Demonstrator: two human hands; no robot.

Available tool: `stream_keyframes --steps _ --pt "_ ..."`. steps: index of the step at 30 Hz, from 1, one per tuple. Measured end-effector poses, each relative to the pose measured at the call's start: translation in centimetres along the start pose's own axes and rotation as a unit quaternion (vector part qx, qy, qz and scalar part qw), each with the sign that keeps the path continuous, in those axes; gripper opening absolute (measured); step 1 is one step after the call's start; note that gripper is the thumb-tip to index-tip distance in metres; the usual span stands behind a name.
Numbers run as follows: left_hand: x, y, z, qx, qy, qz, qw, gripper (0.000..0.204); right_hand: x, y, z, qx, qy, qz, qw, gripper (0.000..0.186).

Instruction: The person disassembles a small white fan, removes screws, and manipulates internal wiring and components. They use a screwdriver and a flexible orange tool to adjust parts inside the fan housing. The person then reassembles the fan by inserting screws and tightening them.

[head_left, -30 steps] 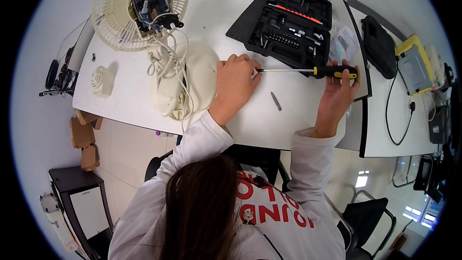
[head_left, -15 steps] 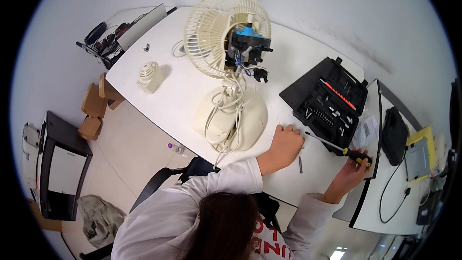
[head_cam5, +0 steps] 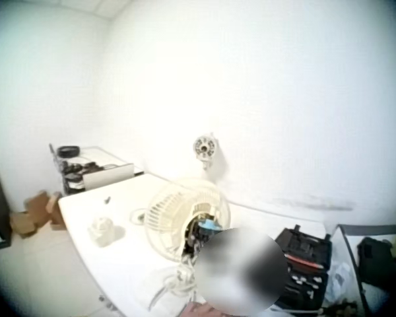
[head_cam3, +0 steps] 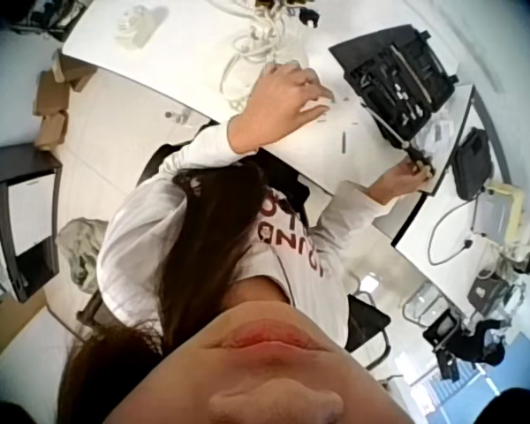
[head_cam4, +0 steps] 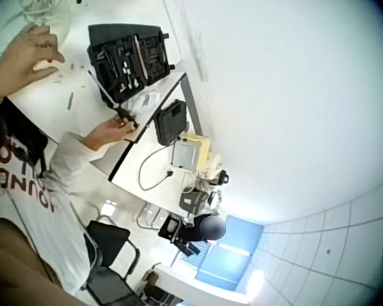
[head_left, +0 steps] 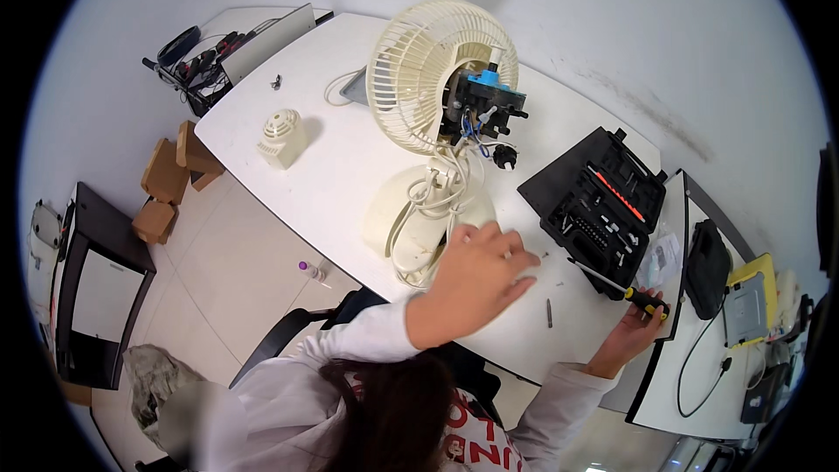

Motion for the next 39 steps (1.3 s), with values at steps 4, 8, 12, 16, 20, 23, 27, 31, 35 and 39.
stream_keyframes --steps 4,8,12,16,20,23,27,31,35,39 --pt "5.6 -0.3 -2.7 0.026 -0.034 0.142 0.989 0.025 0.3 -0.3 0.1 -0.002 -0.008 -0.023 1.000 0.037" --pt "6.7 -1.0 -6.7 0.061 -0.005 0.156 0.986 0.025 -0.8 -0.3 -0.9 0.026 0.009 -0.031 0.999 0.038" --pt "6.1 -1.3 -8.8 0.071 -0.006 0.177 0.982 0.025 -2.7 0.4 -3.1 0.042 0.020 -0.052 0.998 0.037" --pt "5.4 -1.8 -9.6 0.075 0.000 0.193 0.978 0.024 -3.9 1.7 -5.5 0.072 0.040 -0.056 0.995 0.038" --pt "4.5 -1.5 -10.1 0.061 -0.047 0.175 0.982 0.025 -5.7 4.0 -7.7 0.097 0.059 -0.031 0.993 0.040" --pt "3.7 -1.5 -9.8 0.035 -0.058 0.163 0.984 0.026 -7.6 5.3 -8.7 0.111 0.060 -0.008 0.992 0.039" --pt "3.1 -1.7 -10.0 0.020 -0.055 0.159 0.986 0.025 -10.9 6.8 -9.4 0.159 0.105 -0.045 0.981 0.048" --pt "3.4 -1.7 -10.8 -0.004 -0.035 0.145 0.989 0.024 -12.9 7.4 -9.4 0.139 0.111 -0.072 0.981 0.050" --pt "3.1 -2.2 -11.3 -0.037 -0.008 0.139 0.990 0.024 -13.4 7.8 -9.8 0.159 0.137 -0.040 0.977 0.053" --pt "3.3 -1.6 -11.7 -0.036 -0.017 0.141 0.989 0.024 -13.3 7.4 -9.1 0.181 0.188 0.009 0.965 0.048"
Point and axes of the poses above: each hand's wrist, its own y-axis away from the middle knuckle, its own x-axis out of the back of the hand, z = x × y, the point moved 2 cm from there along -y, towards the middle knuckle, and after that the axes turned 14 degrees about -z, right-handed, at the moved point
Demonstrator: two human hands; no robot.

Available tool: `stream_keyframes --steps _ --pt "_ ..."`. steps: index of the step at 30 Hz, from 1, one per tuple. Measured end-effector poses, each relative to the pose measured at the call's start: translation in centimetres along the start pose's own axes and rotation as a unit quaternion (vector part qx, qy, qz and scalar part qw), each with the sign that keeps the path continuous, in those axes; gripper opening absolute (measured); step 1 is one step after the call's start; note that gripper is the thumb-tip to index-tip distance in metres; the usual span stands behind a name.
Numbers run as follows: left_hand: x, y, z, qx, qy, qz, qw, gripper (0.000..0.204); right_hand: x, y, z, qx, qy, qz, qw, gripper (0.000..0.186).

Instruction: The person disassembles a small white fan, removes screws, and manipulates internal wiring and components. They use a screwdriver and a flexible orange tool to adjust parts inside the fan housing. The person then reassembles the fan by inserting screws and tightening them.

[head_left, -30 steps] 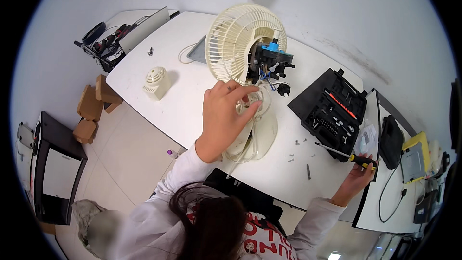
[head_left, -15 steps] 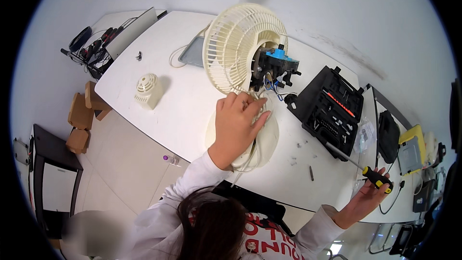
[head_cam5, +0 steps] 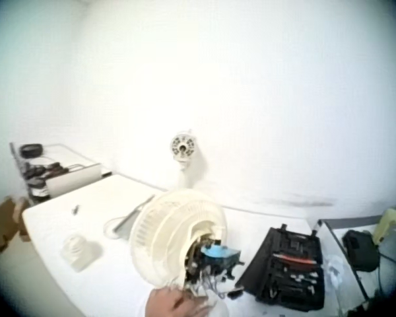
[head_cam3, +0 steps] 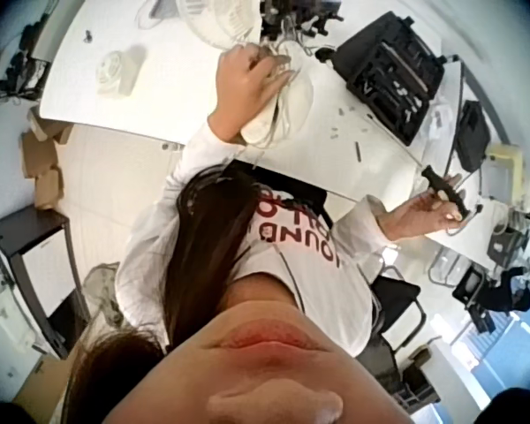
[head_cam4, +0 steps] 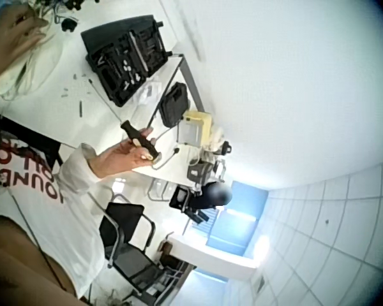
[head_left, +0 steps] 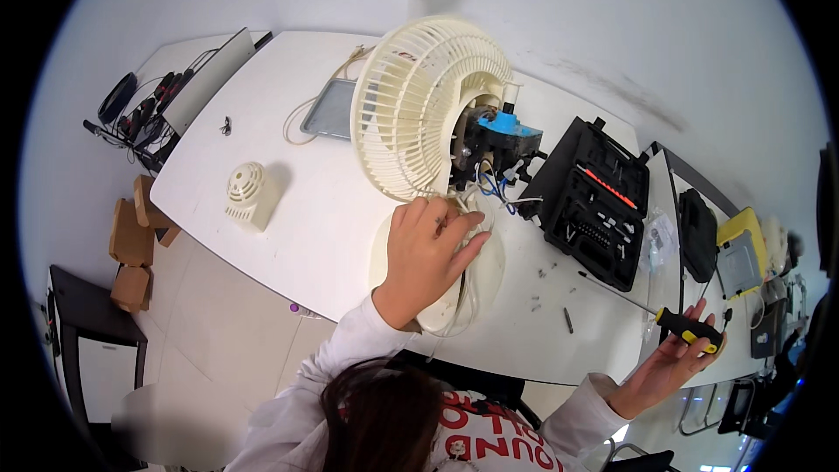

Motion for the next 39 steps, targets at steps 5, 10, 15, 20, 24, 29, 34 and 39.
stream_keyframes --steps 5,10,15,20,24,29,34,39 --pt "-0.4 -0.3 -0.1 -0.013 0.011 0.013 1.000 0.027 4.0 0.7 2.6 -0.018 0.217 0.064 0.974 0.044" --pt "-0.6 0.2 -0.2 -0.010 0.012 0.007 1.000 0.031 7.1 1.5 5.3 -0.039 0.106 0.052 0.992 0.038" --pt "-1.7 1.8 -1.0 0.030 0.080 0.038 0.996 0.032 11.3 4.0 6.4 -0.106 0.004 0.068 0.992 0.033" --pt "-1.9 2.1 -0.9 0.015 0.085 0.060 0.994 0.029 13.8 6.2 6.6 -0.126 0.047 0.120 0.984 0.030" --pt "-2.1 2.3 -1.2 0.007 0.068 0.058 0.996 0.027 16.1 7.0 6.9 -0.127 0.084 0.115 0.982 0.032" --pt "-2.0 2.5 -1.2 -0.001 0.031 0.058 0.998 0.027 19.8 7.4 7.7 -0.108 0.319 -0.001 0.942 0.038" --pt "-2.1 2.4 -1.3 0.005 0.038 0.064 0.997 0.027 18.2 6.7 6.0 -0.113 0.584 -0.119 0.795 0.039" --pt "-2.1 2.6 -1.2 0.013 0.040 0.058 0.997 0.025 18.0 5.3 5.7 -0.100 0.592 -0.200 0.774 0.037"
Point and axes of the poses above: each hand's wrist, its own y-axis away from the middle knuckle, its own x-axis out of the back of the hand, z = x × y, the point moved 2 cm from there along -y, towards the middle knuckle, and after that the axes turned 14 degrees about -z, right-handed, at the moved point
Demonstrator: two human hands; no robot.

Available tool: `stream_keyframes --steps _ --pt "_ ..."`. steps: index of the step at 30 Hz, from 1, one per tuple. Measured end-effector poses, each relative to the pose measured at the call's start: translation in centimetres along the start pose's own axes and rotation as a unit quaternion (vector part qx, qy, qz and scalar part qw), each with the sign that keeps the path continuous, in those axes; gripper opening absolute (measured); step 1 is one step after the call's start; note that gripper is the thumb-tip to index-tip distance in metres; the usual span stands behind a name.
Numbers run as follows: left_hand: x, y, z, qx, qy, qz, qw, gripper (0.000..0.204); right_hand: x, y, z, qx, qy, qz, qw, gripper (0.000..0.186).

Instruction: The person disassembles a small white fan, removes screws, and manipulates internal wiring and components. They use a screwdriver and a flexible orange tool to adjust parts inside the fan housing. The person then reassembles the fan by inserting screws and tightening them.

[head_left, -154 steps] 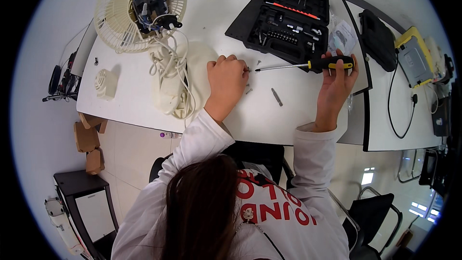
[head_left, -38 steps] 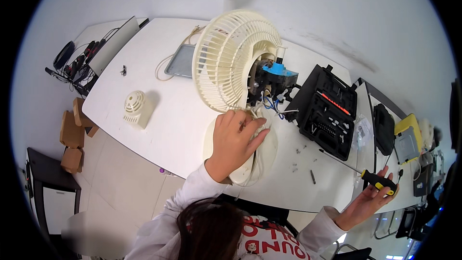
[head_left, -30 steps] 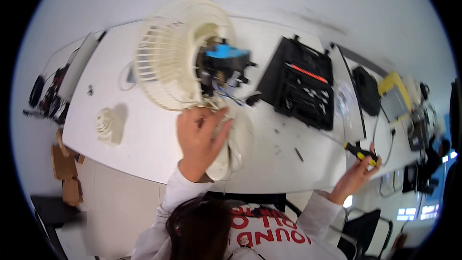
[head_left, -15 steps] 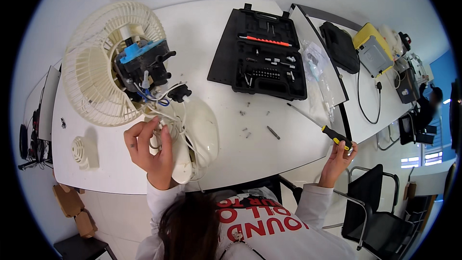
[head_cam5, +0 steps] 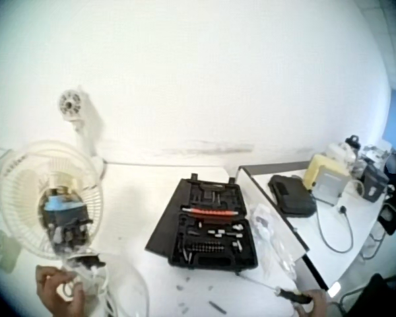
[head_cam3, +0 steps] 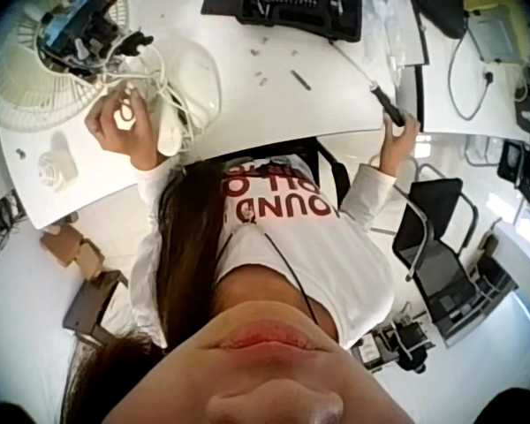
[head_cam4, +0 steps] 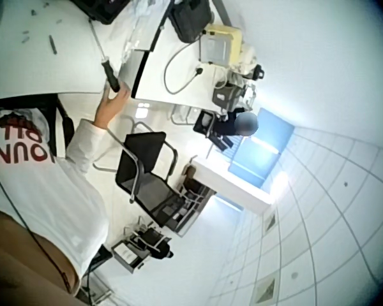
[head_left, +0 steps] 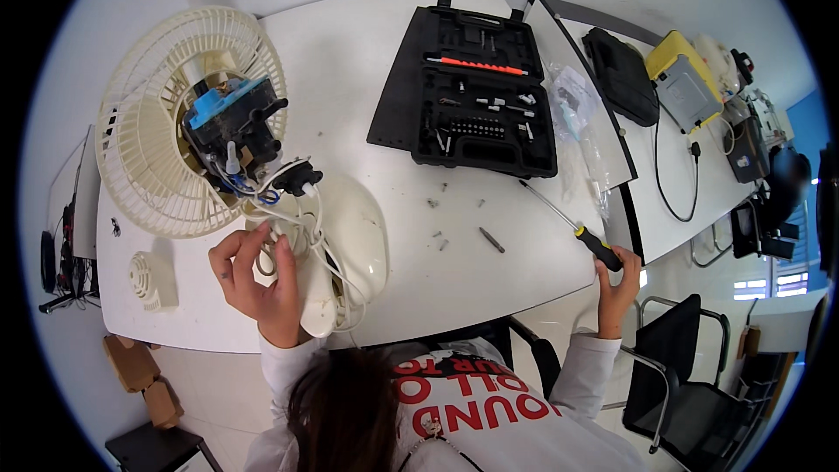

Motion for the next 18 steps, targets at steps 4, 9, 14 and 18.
stream_keyframes --steps 4,9,14,18 --pt "0.2 0.0 0.1 -0.013 -0.032 -0.011 0.999 0.024 1.3 -1.4 -1.4 0.010 0.052 -0.086 0.995 0.037" --pt "0.2 0.3 0.2 -0.007 -0.025 -0.014 1.000 0.022 1.7 -2.8 -3.7 0.035 0.064 -0.136 0.988 0.037" --pt "0.1 0.2 0.3 -0.017 -0.018 -0.019 1.000 0.021 1.6 -4.3 -5.3 0.072 0.079 -0.144 0.984 0.035" --pt "0.1 0.3 0.1 -0.014 -0.005 -0.025 1.000 0.021 1.4 -6.3 -7.7 0.100 0.086 -0.156 0.979 0.030"
Point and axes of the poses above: each hand's wrist, its own y-axis away from the middle knuckle, its own x-axis out of the back of the hand, z = x × y, the point moved 2 cm from there along -y, towards the middle knuckle, and after that the axes turned 14 degrees about -z, right-handed, at the moved point
